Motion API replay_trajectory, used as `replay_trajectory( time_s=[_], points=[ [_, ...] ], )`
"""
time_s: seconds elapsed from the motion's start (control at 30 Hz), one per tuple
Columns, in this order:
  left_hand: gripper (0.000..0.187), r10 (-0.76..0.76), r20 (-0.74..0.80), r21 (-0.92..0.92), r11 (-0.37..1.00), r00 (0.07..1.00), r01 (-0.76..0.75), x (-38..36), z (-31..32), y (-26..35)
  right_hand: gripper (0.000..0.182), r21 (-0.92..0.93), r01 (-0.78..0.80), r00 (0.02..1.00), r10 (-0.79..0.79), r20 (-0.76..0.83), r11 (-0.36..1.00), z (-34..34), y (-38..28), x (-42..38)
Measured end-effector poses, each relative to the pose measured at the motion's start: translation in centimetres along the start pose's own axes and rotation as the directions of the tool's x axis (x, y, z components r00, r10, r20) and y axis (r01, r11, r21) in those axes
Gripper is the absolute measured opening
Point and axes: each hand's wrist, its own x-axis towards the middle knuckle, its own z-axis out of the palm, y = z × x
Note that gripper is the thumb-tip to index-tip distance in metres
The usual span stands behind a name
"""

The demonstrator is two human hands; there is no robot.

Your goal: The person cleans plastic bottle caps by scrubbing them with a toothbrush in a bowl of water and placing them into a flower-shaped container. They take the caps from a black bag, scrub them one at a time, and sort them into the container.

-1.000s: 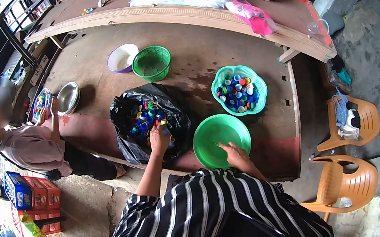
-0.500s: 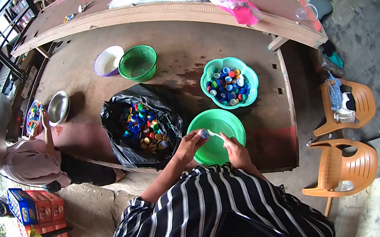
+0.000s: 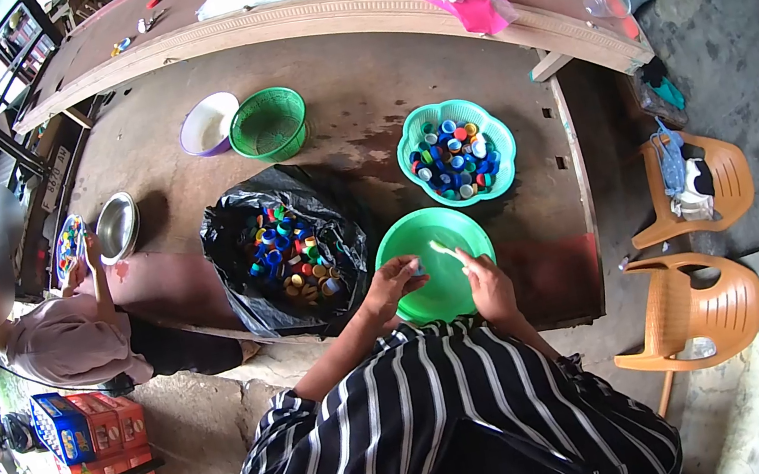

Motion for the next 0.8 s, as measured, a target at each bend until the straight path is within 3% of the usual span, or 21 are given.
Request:
replay_trajectory(
  time_s=[0.03, 0.07, 0.13, 0.2, 0.23, 0.33, 0.37, 0.4, 0.47, 0.5, 0.53, 0.6, 0.63, 0.7, 0.73, 0.8],
  points=[
    [0.025, -0.004, 0.003, -0.002, 1.0, 1.0, 0.004, 0.4, -0.1, -0.4, 0.042, -0.01, -0.01, 0.999, 0.01, -0.036, 1.0, -0.2, -0.2, 0.1],
    [0.027, 0.097, -0.015, 0.228, 0.969, 0.995, -0.091, 1.0, -0.6, -1.2, 0.042, -0.017, -0.023, 0.997, 0.022, -0.072, 1.0, -0.3, -0.5, 0.0],
    [0.032, 0.291, 0.027, 0.648, 0.723, 0.956, -0.239, 1.8, -1.5, -1.7, 0.044, 0.037, 0.028, 0.999, -0.026, -0.038, 0.999, -0.4, -1.3, -0.5],
    [0.038, 0.233, 0.063, 0.597, 0.77, 0.97, -0.224, 2.2, -2.1, -2.2, 0.044, -0.052, 0.096, 0.992, -0.091, 0.091, 0.994, 0.2, -1.3, -0.9],
    [0.038, 0.263, 0.065, 0.57, 0.782, 0.963, -0.252, 2.3, -2.0, -2.6, 0.044, -0.06, 0.005, 0.998, -0.002, 0.056, 0.998, 0.1, -1.2, -0.9],
    [0.038, 0.305, 0.051, 0.583, 0.764, 0.951, -0.276, 3.1, -2.2, -3.3, 0.043, -0.028, 0.004, 1.0, -0.004, -0.023, 1.0, -0.1, -1.1, -0.4],
    [0.038, 0.318, 0.032, 0.625, 0.734, 0.947, -0.268, 3.2, -2.5, -3.4, 0.042, -0.001, 0.064, 0.998, -0.064, 0.017, 0.998, -0.1, -1.5, -0.7],
    [0.038, 0.304, 0.051, 0.641, 0.72, 0.951, -0.264, 3.4, -3.1, -3.7, 0.042, 0.013, 0.045, 0.999, -0.045, -0.004, 0.999, 0.4, -1.5, -0.8],
    [0.038, 0.342, 0.061, 0.685, 0.669, 0.938, -0.288, 3.8, -3.9, -4.0, 0.04, -0.078, 0.02, 0.995, -0.012, 0.101, 0.997, 0.9, -1.0, -0.4],
    [0.041, 0.241, 0.051, 0.686, 0.697, 0.969, -0.21, 3.6, -3.8, -3.5, 0.042, -0.102, -0.051, 0.995, 0.059, 0.082, 0.993, 0.3, -1.2, 0.0],
    [0.041, 0.234, 0.066, 0.694, 0.687, 0.97, -0.213, 3.5, -3.6, -3.1, 0.042, -0.095, -0.063, 0.995, 0.069, 0.066, 0.993, 0.5, -0.5, 0.5],
    [0.036, 0.21, 0.041, 0.716, 0.675, 0.977, -0.175, 3.1, -3.1, -2.6, 0.045, -0.37, -0.046, 0.999, 0.047, -0.006, 0.928, 2.3, 2.1, 1.2],
    [0.036, 0.204, 0.044, 0.722, 0.67, 0.978, -0.172, 3.2, -3.1, -2.8, 0.048, -0.49, 0.024, 0.999, -0.035, -0.014, 0.871, 3.2, 2.8, 1.2],
    [0.029, 0.103, 0.012, 0.292, 0.951, 0.995, -0.102, 3.2, -2.9, -3.1, 0.048, -0.478, 0.055, 0.998, -0.028, 0.064, 0.877, 4.0, 3.3, 1.2],
    [0.029, 0.101, 0.01, 0.299, 0.949, 0.995, -0.099, 3.1, -2.9, -3.0, 0.049, -0.469, 0.093, 0.989, -0.029, 0.143, 0.878, 4.1, 3.1, 1.3],
    [0.029, 0.038, -0.03, 0.194, 0.98, 0.999, -0.032, 3.1, -2.6, -2.4, 0.048, -0.374, 0.07, 0.995, -0.036, 0.097, 0.925, 2.9, 1.6, 1.1]
  ],
)
